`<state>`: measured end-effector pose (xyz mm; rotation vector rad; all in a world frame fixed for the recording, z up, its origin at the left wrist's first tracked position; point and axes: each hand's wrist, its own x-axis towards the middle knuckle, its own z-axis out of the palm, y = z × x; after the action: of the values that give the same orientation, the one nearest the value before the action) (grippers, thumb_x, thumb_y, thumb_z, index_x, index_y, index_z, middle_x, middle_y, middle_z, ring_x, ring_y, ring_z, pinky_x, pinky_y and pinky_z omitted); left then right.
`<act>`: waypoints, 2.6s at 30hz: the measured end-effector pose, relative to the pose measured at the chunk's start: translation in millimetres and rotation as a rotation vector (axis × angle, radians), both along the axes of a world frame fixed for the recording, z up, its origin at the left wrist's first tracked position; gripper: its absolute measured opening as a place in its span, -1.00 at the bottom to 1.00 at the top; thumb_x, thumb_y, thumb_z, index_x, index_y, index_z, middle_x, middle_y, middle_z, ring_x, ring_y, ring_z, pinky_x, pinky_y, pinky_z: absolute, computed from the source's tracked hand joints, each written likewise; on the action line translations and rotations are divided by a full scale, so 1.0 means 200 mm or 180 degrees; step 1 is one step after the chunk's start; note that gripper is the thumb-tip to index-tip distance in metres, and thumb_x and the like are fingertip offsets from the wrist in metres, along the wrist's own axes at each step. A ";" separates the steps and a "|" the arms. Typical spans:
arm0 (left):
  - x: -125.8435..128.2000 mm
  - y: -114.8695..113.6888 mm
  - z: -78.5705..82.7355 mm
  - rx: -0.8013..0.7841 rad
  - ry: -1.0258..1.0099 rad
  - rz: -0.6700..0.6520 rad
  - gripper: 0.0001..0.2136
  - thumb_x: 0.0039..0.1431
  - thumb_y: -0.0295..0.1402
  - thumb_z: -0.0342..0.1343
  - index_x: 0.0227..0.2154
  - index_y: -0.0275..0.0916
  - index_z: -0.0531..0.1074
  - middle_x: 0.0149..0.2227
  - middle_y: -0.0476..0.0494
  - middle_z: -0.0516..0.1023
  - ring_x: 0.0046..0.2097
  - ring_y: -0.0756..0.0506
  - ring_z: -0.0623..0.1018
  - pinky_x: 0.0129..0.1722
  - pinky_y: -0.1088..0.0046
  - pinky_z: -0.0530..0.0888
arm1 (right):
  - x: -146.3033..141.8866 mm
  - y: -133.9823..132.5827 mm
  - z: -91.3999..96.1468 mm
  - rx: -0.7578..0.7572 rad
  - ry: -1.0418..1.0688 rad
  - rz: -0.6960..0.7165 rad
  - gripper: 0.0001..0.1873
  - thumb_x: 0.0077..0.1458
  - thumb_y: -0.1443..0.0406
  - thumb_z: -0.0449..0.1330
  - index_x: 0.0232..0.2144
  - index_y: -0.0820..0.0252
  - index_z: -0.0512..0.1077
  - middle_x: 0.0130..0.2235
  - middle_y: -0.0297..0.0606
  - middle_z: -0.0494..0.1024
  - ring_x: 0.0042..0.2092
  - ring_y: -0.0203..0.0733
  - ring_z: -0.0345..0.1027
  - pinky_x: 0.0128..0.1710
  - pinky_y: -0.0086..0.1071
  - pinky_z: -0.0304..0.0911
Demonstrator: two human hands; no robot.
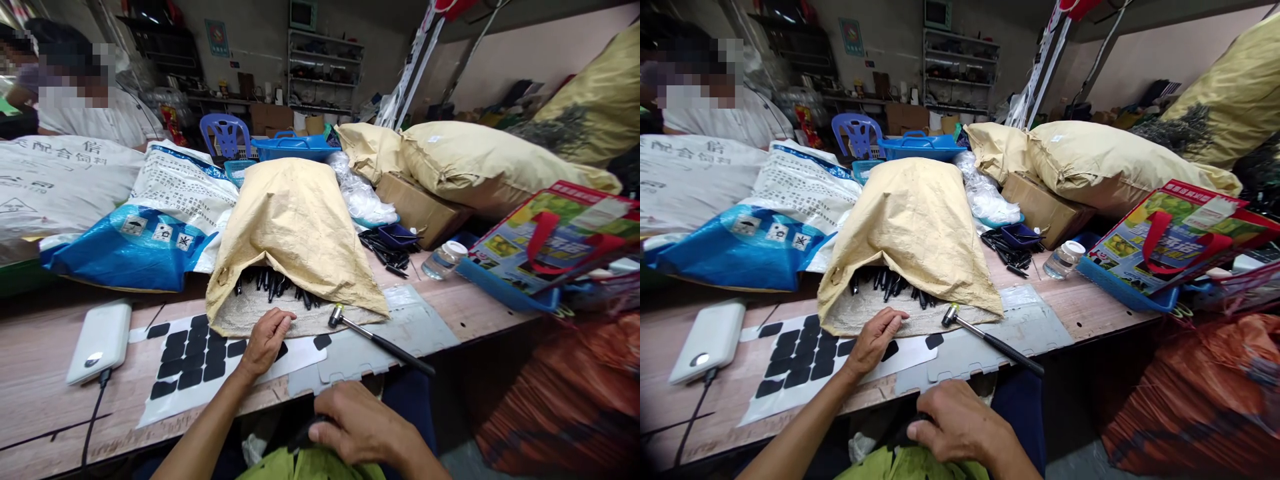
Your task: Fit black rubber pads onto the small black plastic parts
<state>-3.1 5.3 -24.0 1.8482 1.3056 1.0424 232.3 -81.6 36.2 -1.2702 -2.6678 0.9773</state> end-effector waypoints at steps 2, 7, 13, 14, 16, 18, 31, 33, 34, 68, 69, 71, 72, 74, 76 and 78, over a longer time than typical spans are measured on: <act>0.00 0.00 0.01 0.0027 0.0006 -0.0005 -0.65 0.43 -0.17 -0.07 -0.12 -0.17 0.60 -0.25 -0.16 0.56 -0.13 -0.16 0.54 -0.10 0.31 0.42 | 0.02 -0.05 -0.10 -0.0181 -0.0439 -0.0278 -0.76 0.18 0.12 0.20 -0.40 0.12 0.52 -0.38 -0.22 0.61 -0.32 -0.10 0.47 -0.38 -0.38 0.07; 0.00 0.00 0.01 0.0031 0.0047 -0.0030 -0.66 0.43 -0.18 -0.06 -0.13 -0.18 0.60 -0.25 -0.15 0.55 -0.13 -0.15 0.54 -0.09 0.32 0.41 | 0.00 -0.10 -0.36 -0.0231 -0.1300 -0.0823 -0.68 0.18 0.17 0.17 -0.24 0.27 0.62 -0.17 0.10 0.66 -0.07 0.18 0.54 -0.09 -0.17 0.31; 0.00 0.00 -0.01 0.0063 0.0047 -0.0068 -0.67 0.42 -0.19 -0.06 -0.13 -0.19 0.59 -0.25 -0.16 0.55 -0.13 -0.15 0.53 -0.09 0.32 0.40 | -0.10 -0.11 -0.57 -0.0279 -0.1478 -0.0884 -0.55 0.07 0.28 0.23 0.03 0.26 0.56 0.05 0.11 0.59 0.11 0.27 0.45 0.09 -0.07 0.35; 0.00 0.00 -0.01 0.0068 0.0042 -0.0068 -0.67 0.42 -0.19 -0.06 -0.13 -0.19 0.59 -0.25 -0.16 0.55 -0.13 -0.15 0.53 -0.09 0.32 0.40 | -0.11 -0.11 -0.60 -0.0236 -0.1448 -0.0904 -0.50 0.05 0.29 0.24 0.08 0.26 0.53 0.10 0.11 0.56 0.14 0.28 0.42 0.13 -0.05 0.33; 0.00 0.00 -0.01 0.0071 0.0033 -0.0069 -0.67 0.42 -0.19 -0.05 -0.14 -0.19 0.59 -0.25 -0.16 0.56 -0.13 -0.15 0.53 -0.08 0.32 0.41 | -0.13 -0.12 -0.66 -0.0173 -0.1367 -0.0926 -0.43 0.04 0.31 0.24 0.14 0.26 0.49 0.17 0.12 0.50 0.19 0.30 0.37 0.19 -0.04 0.30; 0.00 0.00 -0.01 0.0073 0.0026 -0.0063 -0.68 0.42 -0.19 -0.05 -0.14 -0.19 0.60 -0.24 -0.16 0.56 -0.13 -0.15 0.54 -0.08 0.32 0.41 | -0.14 -0.13 -0.72 -0.0153 -0.1305 -0.0919 -0.39 0.04 0.31 0.24 0.18 0.26 0.46 0.18 0.12 0.49 0.19 0.30 0.37 0.21 -0.04 0.28; -0.02 0.06 0.05 0.0202 0.0260 0.0976 -0.70 0.34 -0.19 -0.02 -0.11 -0.23 0.54 -0.18 -0.21 0.52 -0.12 -0.20 0.53 -0.03 0.24 0.46 | -0.11 -0.18 -0.79 -0.0313 -0.1558 -0.0761 -0.71 0.11 0.27 0.20 -0.18 0.21 0.65 -0.14 0.05 0.68 -0.07 0.20 0.57 -0.07 -0.18 0.45; -0.05 0.14 0.08 0.0245 0.0716 0.1934 -0.64 0.31 -0.17 -0.01 -0.03 -0.29 0.51 -0.08 -0.32 0.49 0.01 -0.30 0.48 0.10 0.09 0.40 | -0.11 -0.18 -0.79 -0.0325 -0.1611 -0.0736 -0.72 0.12 0.26 0.20 -0.20 0.21 0.67 -0.17 0.04 0.68 -0.09 0.18 0.59 -0.08 -0.20 0.45; -0.07 0.18 0.09 0.0166 0.0964 0.2314 -0.58 0.30 -0.14 0.00 0.06 -0.31 0.46 -0.01 -0.39 0.46 0.10 -0.37 0.43 0.16 0.00 0.33 | -0.11 -0.18 -0.79 -0.0332 -0.1639 -0.0727 -0.73 0.13 0.26 0.20 -0.21 0.21 0.67 -0.18 0.04 0.69 -0.09 0.17 0.59 -0.08 -0.20 0.45; -0.04 0.04 -0.12 0.0430 0.1525 0.0929 -0.75 0.33 -0.32 0.05 0.03 -0.22 0.34 0.33 -0.41 0.28 0.36 -0.34 0.27 0.31 -0.23 0.17 | 0.07 -0.16 -0.06 -0.0703 0.0268 -0.0672 -0.82 0.22 0.24 0.18 -0.21 0.07 0.59 -0.25 -0.30 0.64 -0.22 -0.18 0.50 -0.25 -0.43 0.23; -0.05 0.04 -0.12 0.0453 0.1561 0.0911 -0.80 0.33 -0.31 0.06 -0.03 -0.21 0.36 0.34 -0.41 0.26 0.37 -0.34 0.25 0.30 -0.23 0.19 | 0.10 -0.14 -0.01 -0.0617 0.0486 -0.0713 -0.82 0.25 0.25 0.15 -0.22 0.08 0.57 -0.26 -0.32 0.63 -0.25 -0.21 0.48 -0.27 -0.44 0.22; -0.06 0.04 -0.11 0.0548 0.1650 0.0895 -0.86 0.32 -0.31 0.08 -0.12 -0.20 0.40 0.36 -0.40 0.22 0.38 -0.37 0.22 0.28 -0.18 0.23 | 0.16 -0.06 0.04 -0.0037 0.0843 -0.1068 -0.76 0.33 0.23 0.07 -0.24 0.10 0.54 -0.27 -0.30 0.59 -0.22 -0.20 0.44 -0.21 -0.41 0.24; -0.07 0.03 -0.10 0.0628 0.1674 0.0919 -0.88 0.31 -0.31 0.10 -0.15 -0.20 0.41 0.37 -0.39 0.21 0.38 -0.38 0.22 0.28 -0.15 0.24 | 0.20 -0.02 0.04 0.0425 0.0942 -0.1362 -0.74 0.35 0.21 0.04 -0.21 0.12 0.53 -0.24 -0.25 0.57 -0.19 -0.16 0.43 -0.18 -0.38 0.25; -0.08 0.00 -0.08 0.0833 0.1665 0.1017 -0.90 0.29 -0.34 0.12 -0.18 -0.20 0.45 0.35 -0.37 0.22 0.36 -0.39 0.22 0.28 -0.09 0.25 | 0.27 0.07 0.01 0.1566 0.0806 -0.2026 -0.74 0.33 0.21 0.07 -0.09 0.15 0.50 -0.15 -0.16 0.55 -0.09 -0.06 0.39 -0.06 -0.26 0.25; -0.06 -0.05 -0.04 0.1004 0.1605 0.1059 -0.89 0.30 -0.35 0.12 -0.16 -0.18 0.48 0.28 -0.33 0.32 0.30 -0.39 0.28 0.26 -0.06 0.26 | 0.33 0.15 -0.07 0.2072 0.0258 -0.2223 -0.70 0.27 0.21 0.14 0.00 0.15 0.48 -0.05 -0.10 0.51 -0.03 0.03 0.34 -0.02 -0.16 0.23; -0.01 -0.10 0.00 0.1047 0.1541 0.0824 -0.85 0.31 -0.34 0.11 -0.11 -0.15 0.49 0.12 -0.28 0.46 0.17 -0.35 0.38 0.18 -0.02 0.30 | 0.36 0.20 -0.16 0.2078 -0.0120 -0.2139 -0.72 0.25 0.22 0.16 -0.02 0.15 0.48 -0.08 -0.11 0.51 -0.08 0.02 0.34 -0.09 -0.18 0.24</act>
<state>-5.0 -15.5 -24.4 2.3255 1.7755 1.0233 305.1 -40.8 4.9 -1.7702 -2.0152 -0.0045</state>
